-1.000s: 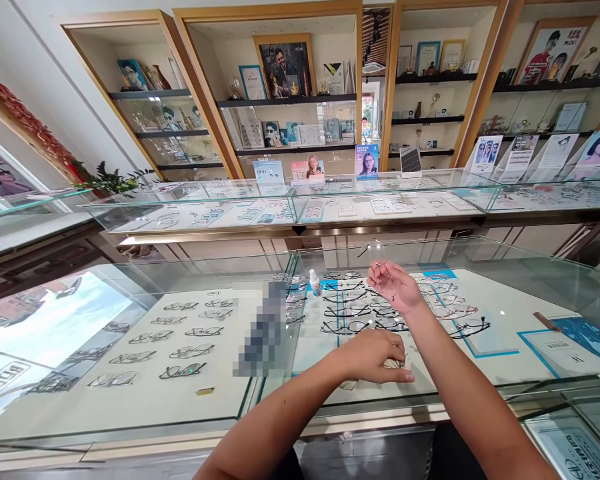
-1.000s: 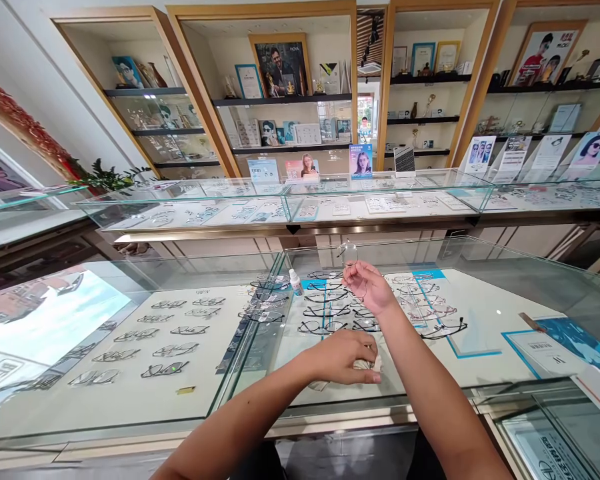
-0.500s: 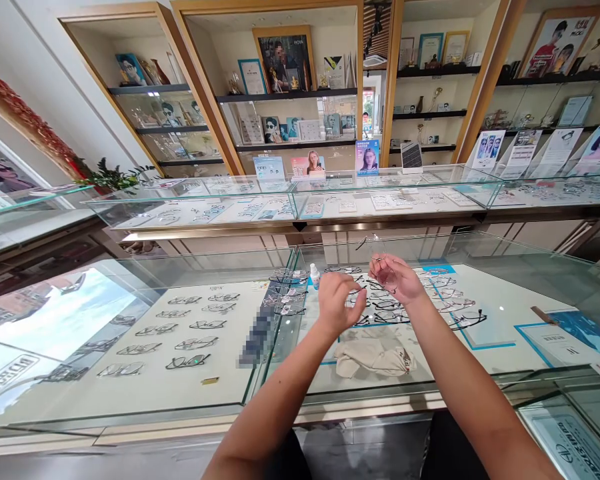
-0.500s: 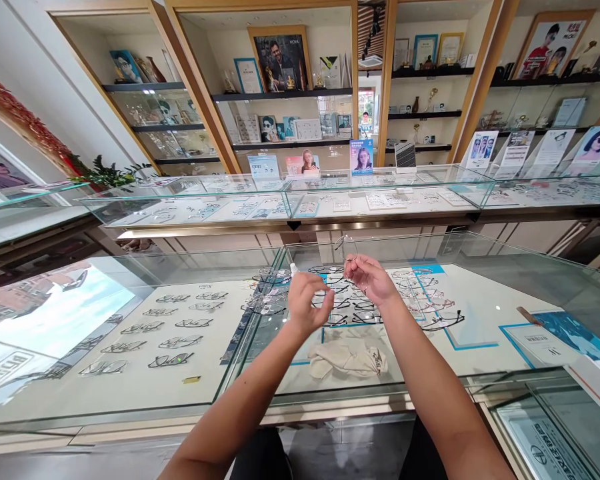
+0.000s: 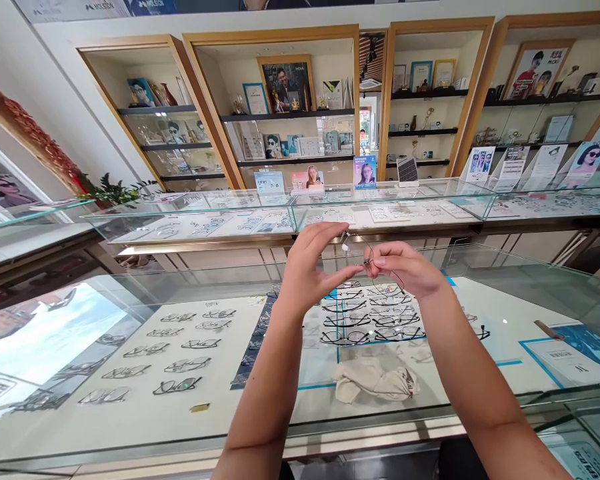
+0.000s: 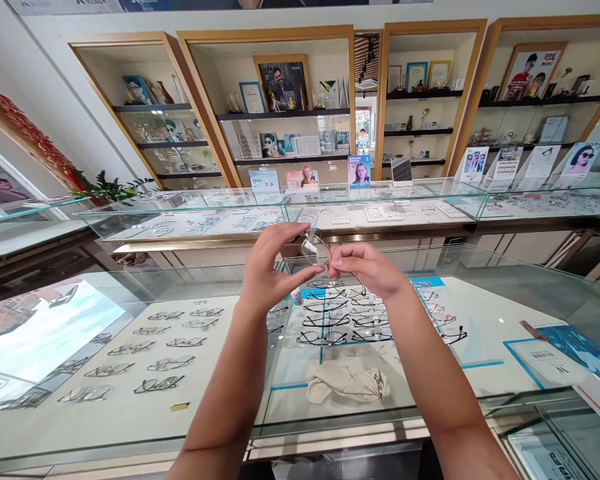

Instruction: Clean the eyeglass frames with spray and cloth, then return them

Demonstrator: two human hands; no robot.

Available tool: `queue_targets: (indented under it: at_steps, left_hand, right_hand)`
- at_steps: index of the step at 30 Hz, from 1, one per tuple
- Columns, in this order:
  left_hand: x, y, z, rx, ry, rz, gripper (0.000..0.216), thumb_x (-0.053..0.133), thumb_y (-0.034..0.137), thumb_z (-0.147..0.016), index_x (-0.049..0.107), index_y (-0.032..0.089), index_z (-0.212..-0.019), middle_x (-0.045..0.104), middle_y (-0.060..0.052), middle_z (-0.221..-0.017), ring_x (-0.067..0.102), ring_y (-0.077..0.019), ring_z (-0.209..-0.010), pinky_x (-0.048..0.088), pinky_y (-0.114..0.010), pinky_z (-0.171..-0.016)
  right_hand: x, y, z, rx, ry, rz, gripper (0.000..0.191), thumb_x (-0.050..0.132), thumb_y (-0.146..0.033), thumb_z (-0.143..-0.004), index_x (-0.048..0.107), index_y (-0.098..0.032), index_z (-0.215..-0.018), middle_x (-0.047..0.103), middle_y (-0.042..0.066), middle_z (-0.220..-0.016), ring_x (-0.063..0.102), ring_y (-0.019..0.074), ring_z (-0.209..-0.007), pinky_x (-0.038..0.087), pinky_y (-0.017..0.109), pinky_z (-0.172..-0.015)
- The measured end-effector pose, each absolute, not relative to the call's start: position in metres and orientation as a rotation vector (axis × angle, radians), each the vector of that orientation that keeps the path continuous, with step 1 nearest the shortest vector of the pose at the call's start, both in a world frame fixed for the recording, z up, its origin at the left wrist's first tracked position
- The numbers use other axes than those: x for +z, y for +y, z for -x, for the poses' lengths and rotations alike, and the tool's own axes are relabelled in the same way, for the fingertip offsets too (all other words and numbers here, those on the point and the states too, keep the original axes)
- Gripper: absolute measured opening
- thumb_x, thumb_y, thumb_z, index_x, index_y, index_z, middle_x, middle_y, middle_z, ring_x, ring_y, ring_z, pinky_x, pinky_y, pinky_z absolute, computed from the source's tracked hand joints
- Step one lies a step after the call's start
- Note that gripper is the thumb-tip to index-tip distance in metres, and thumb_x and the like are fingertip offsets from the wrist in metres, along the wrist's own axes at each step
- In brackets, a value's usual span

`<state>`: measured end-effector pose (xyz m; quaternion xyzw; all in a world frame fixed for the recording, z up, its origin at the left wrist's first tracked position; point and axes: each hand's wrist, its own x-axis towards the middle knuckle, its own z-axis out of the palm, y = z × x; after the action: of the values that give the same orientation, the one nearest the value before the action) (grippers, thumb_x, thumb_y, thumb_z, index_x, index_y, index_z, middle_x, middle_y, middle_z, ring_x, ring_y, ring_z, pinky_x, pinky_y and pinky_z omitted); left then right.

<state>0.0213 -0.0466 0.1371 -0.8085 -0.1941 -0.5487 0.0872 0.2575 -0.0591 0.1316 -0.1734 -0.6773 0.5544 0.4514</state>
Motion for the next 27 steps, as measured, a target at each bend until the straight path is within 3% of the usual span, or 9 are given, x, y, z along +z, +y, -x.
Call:
queue_targets:
  at_steps: [11, 16, 19, 21, 24, 27]
  left_hand:
    - [0.138, -0.063, -0.018, -1.589, -0.690, 2.383, 0.054, 0.088, 0.046, -0.091, 0.068, 0.029, -0.139, 0.077, -0.009, -0.134, 0.072, -0.0269, -0.127, 0.061, -0.046, -0.108]
    - [0.141, -0.069, -0.021, -1.754, -0.782, 2.122, 0.053, 0.092, 0.042, -0.087, 0.069, 0.028, -0.132, 0.078, -0.006, -0.124, 0.074, -0.0254, -0.115, 0.063, -0.043, -0.099]
    - [0.140, -0.073, -0.022, -1.888, -0.972, 1.863, 0.050, 0.093, 0.044, -0.085, 0.070, 0.024, -0.125, 0.076, -0.005, -0.112, 0.073, -0.0231, -0.103, 0.063, -0.040, -0.089]
    - [0.138, -0.075, -0.022, -1.953, -1.069, 1.765, 0.049, 0.092, 0.046, -0.086, 0.069, 0.023, -0.123, 0.074, -0.005, -0.110, 0.072, -0.0226, -0.101, 0.062, -0.039, -0.087]
    - [0.135, -0.075, -0.023, -2.005, -1.146, 1.707, 0.049, 0.091, 0.048, -0.086, 0.069, 0.022, -0.122, 0.073, -0.006, -0.111, 0.072, -0.0228, -0.103, 0.060, -0.039, -0.088]
    - [0.134, -0.075, -0.024, -2.010, -1.200, 1.706, 0.049, 0.089, 0.050, -0.087, 0.069, 0.023, -0.122, 0.073, -0.006, -0.111, 0.072, -0.0224, -0.102, 0.060, -0.038, -0.086]
  right_hand:
    - [0.144, -0.074, -0.260, 1.066, -1.829, 0.631, 0.033, 0.071, -0.045, -0.101, 0.076, -0.024, -0.077, 0.070, 0.002, -0.082, 0.065, 0.0183, -0.080, 0.055, 0.036, -0.081]
    - [0.145, -0.085, -0.258, 0.624, -1.635, 0.806, 0.029, 0.063, -0.051, -0.107, 0.079, -0.027, -0.102, 0.077, 0.005, -0.106, 0.070, 0.0226, -0.104, 0.056, 0.040, -0.094]
    - [0.142, -0.090, -0.250, 0.291, -1.494, 0.871, 0.030, 0.068, -0.052, -0.103, 0.074, -0.027, -0.118, 0.076, 0.008, -0.125, 0.069, 0.0270, -0.120, 0.055, 0.047, -0.104]
    - [0.140, -0.094, -0.244, 0.122, -1.482, 0.873, 0.039, 0.075, -0.052, -0.098, 0.071, -0.027, -0.128, 0.074, 0.010, -0.132, 0.068, 0.0297, -0.125, 0.055, 0.050, -0.106]
    - [0.139, -0.098, -0.236, -0.030, -1.503, 0.888, 0.048, 0.081, -0.050, -0.093, 0.069, -0.027, -0.134, 0.075, 0.010, -0.130, 0.070, 0.0303, -0.119, 0.058, 0.051, -0.103]
    - [0.139, -0.100, -0.230, -0.136, -1.494, 0.889, 0.042, 0.081, -0.045, -0.094, 0.072, -0.027, -0.131, 0.076, 0.008, -0.121, 0.072, 0.0287, -0.110, 0.060, 0.049, -0.099]
